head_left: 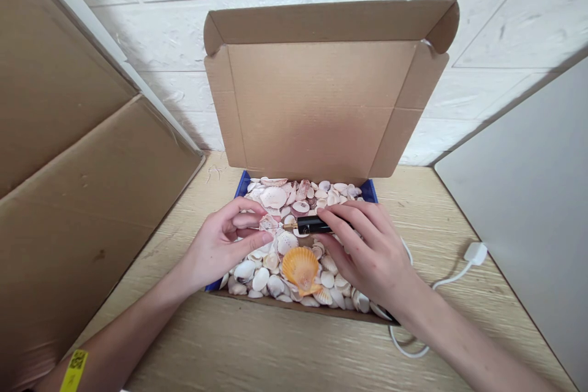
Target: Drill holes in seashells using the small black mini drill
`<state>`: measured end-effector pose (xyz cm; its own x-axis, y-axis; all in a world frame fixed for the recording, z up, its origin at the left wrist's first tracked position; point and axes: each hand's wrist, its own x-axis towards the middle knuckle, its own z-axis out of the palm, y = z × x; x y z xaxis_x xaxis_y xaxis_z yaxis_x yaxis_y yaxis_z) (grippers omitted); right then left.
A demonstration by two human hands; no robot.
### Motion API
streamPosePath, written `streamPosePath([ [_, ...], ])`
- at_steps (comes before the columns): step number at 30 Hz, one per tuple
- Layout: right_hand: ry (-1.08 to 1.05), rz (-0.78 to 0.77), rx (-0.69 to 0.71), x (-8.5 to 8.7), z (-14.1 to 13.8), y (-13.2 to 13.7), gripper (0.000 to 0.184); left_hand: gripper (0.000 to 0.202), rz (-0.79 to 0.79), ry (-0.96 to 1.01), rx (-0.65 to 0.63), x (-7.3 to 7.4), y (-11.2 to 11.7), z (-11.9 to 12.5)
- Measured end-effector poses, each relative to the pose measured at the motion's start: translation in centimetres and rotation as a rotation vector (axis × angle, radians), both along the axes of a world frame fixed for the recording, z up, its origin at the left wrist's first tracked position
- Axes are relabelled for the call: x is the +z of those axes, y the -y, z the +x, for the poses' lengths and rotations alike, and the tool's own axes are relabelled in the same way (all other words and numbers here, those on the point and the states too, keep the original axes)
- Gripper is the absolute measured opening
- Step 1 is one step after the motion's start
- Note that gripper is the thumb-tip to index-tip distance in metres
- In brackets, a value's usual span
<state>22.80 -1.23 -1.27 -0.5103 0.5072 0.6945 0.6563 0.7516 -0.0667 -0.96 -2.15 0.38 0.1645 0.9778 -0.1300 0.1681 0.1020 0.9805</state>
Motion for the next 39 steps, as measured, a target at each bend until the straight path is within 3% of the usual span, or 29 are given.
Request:
streamPosePath([
  [14,-0.004,0.004,0.006,-0.01,0.01,-0.02,0.031,0.027,-0.015,-0.003,0.008,0.05,0.01,0.07],
  [26,-0.002,0.0,0.008,-0.11,0.09,0.02,0.031,0.016,0.091,-0.085,-0.011,0.21,0.05,-0.06],
  [39,0.014,-0.007,0.017,0.07,0.03,0.0,0.029,0.02,0.011,-0.052,-0.023,0.54,-0.03,0.01],
])
